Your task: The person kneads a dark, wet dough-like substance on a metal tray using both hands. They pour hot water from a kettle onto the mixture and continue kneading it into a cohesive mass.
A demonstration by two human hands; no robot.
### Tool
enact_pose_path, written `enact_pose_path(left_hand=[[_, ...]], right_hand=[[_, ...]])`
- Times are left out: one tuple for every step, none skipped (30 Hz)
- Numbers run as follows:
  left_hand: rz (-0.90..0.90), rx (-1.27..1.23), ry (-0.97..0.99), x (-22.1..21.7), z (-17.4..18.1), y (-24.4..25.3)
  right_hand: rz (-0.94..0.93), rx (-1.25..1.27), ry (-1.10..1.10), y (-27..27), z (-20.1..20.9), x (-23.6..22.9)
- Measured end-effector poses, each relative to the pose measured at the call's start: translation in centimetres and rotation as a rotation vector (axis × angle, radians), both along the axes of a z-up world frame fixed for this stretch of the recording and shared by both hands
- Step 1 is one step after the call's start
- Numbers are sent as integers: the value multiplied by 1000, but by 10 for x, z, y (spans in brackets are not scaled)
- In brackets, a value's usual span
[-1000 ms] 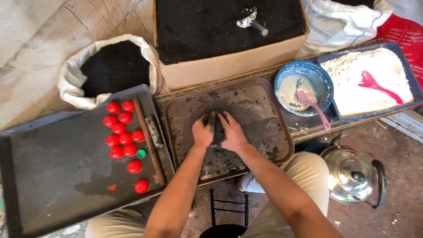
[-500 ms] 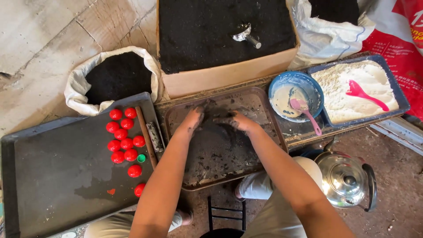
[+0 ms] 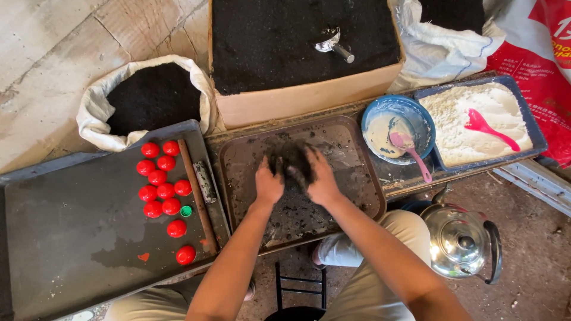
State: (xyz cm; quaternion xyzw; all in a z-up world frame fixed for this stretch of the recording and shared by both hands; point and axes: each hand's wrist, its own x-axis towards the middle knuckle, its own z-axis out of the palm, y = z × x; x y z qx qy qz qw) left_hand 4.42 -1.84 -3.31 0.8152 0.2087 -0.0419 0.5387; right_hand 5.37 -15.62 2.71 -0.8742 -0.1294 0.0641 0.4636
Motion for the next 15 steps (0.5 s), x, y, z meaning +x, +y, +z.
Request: enact_pose_path(left_hand=[[1,0,-3,-2,18,-2],[9,17,23,-3,37,-5],[16,35,48,-4,55,-8],[16,35,44,6,44,-8],[-26,142,55,8,32,-8],[-69,248,66,10,18,-8],[-67,250,70,14,2,0],[-54,165,36,17,-15,9],[-44,76,3,20,-32,15],[-45,74,7,20,-31,20],[77,-211,1,21,-31,23],[200,-495,-4,22,-31,28],[205,-495,3,15,-37,24],[49,-255,-188,8,-43,21],[-112,-13,-383,7,-47,18]], right_hand=[[1,0,-3,-1,-21,-5],[86,13,-174,-1,-42,-10],[168,26,-347,-2,-63,-13],[168,25,-352,1,-70,-2],[117,43,-430,3,-79,1],[65,60,-508,6,-89,4],[67,63,-505,9,-89,8],[58,51,-488,12,-88,12],[47,35,-470,12,-88,16],[46,33,-466,11,-89,16],[63,12,-474,9,-90,17],[80,-8,-481,8,-91,17],[84,-8,-473,8,-91,17],[80,-14,-462,9,-90,17],[73,-21,-459,9,-87,23]])
